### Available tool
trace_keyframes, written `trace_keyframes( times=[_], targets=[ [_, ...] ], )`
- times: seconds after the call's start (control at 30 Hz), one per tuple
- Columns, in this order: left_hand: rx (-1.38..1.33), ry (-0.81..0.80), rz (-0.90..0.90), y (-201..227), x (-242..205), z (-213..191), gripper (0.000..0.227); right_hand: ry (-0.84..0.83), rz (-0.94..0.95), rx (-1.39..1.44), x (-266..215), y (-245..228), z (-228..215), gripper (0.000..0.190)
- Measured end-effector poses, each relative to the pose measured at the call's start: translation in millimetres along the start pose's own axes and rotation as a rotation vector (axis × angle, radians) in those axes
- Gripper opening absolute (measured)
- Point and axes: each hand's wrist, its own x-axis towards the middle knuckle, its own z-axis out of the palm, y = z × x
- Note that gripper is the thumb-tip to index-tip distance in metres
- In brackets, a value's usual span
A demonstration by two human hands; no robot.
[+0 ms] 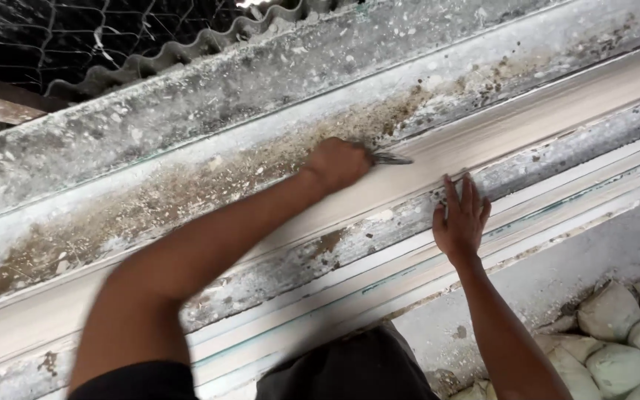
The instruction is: Finishing a plaster crown molding or cornice by scraping and smoothing with a putty knife.
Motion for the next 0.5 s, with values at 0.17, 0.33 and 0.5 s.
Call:
trace_keyframes(
  times=[0.17, 0.33, 0.5],
  targets=[
    [-0.016, -0.175, -0.034, -37.3, -128.8, -22.4, 0.035, -0.011, -0.003, 0.008, -6.6, 2.6, 3.3, 0.062],
    [0.057, -0.250, -0.035, -57.4, -161.9, 21.4, 0.053, -0.007, 0.005, -0.020, -1.7, -0.2, 3.2, 0.063],
    [-0.019, 0.084, 0.028, -16.7, -17.8, 33.8, 0.025, -0.012, 0.019, -0.013, -7.3, -0.7, 1.8, 0.064]
  ],
)
